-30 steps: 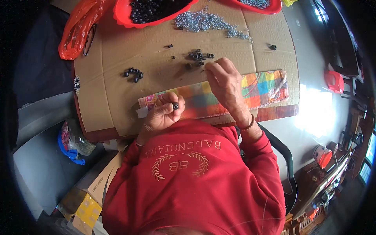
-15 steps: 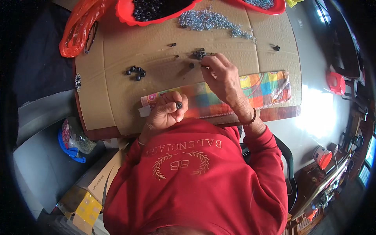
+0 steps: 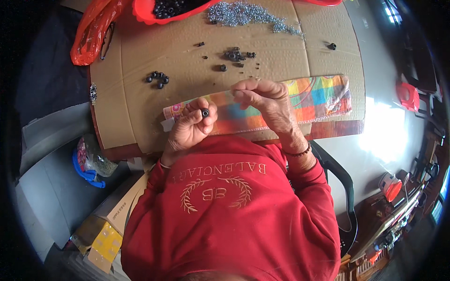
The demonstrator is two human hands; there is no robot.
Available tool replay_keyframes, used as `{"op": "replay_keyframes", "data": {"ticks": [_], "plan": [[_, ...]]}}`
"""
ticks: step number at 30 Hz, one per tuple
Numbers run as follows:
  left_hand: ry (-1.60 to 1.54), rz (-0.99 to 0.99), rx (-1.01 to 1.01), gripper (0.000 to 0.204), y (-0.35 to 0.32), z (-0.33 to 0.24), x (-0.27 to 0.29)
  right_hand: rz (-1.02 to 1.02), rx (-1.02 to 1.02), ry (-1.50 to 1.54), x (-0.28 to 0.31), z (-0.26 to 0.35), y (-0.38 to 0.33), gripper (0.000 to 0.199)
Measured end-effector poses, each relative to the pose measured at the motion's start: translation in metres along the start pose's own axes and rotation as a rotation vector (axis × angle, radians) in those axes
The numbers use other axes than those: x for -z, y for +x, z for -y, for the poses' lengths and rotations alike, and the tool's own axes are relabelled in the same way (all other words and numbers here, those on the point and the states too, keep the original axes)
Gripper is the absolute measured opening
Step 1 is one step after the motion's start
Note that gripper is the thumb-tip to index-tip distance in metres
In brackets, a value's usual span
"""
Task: The person assembles small plastic components by hand, taking plastic parts from plastic bowls and joining them together.
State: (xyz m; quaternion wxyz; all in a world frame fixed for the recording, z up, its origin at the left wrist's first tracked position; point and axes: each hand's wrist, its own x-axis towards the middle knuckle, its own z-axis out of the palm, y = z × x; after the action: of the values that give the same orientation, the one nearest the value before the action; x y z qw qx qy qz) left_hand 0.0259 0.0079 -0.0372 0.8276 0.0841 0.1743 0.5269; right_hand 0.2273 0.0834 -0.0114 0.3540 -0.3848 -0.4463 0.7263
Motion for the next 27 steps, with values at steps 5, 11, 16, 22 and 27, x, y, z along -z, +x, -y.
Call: {"op": "replay_keyframes", "data": {"ticks": [5,11,16,22,27], "plan": [[0.048,-0.017,0.007,0.016,0.002,0.001,-0.008,-0.035,0.002,0.076,0.001,-0.011,-0.011,0.012],[0.024,-0.066,0.014,0.018,0.001,-0.005,-0.017,-0.046,0.017,0.125,-0.017,-0.008,-0.019,0.012],[0.023,-0.112,0.030,0.020,0.000,-0.005,-0.022,-0.061,0.156,-0.014,-0.033,-0.005,-0.023,0.013],[0.054,-0.137,0.031,0.020,0.001,-0.008,-0.027,-0.021,0.528,-0.365,-0.036,0.000,-0.020,0.012],[0.066,-0.095,0.028,0.019,0.002,-0.007,-0.023,-0.068,0.745,-0.547,-0.043,0.003,-0.017,0.021]]}}
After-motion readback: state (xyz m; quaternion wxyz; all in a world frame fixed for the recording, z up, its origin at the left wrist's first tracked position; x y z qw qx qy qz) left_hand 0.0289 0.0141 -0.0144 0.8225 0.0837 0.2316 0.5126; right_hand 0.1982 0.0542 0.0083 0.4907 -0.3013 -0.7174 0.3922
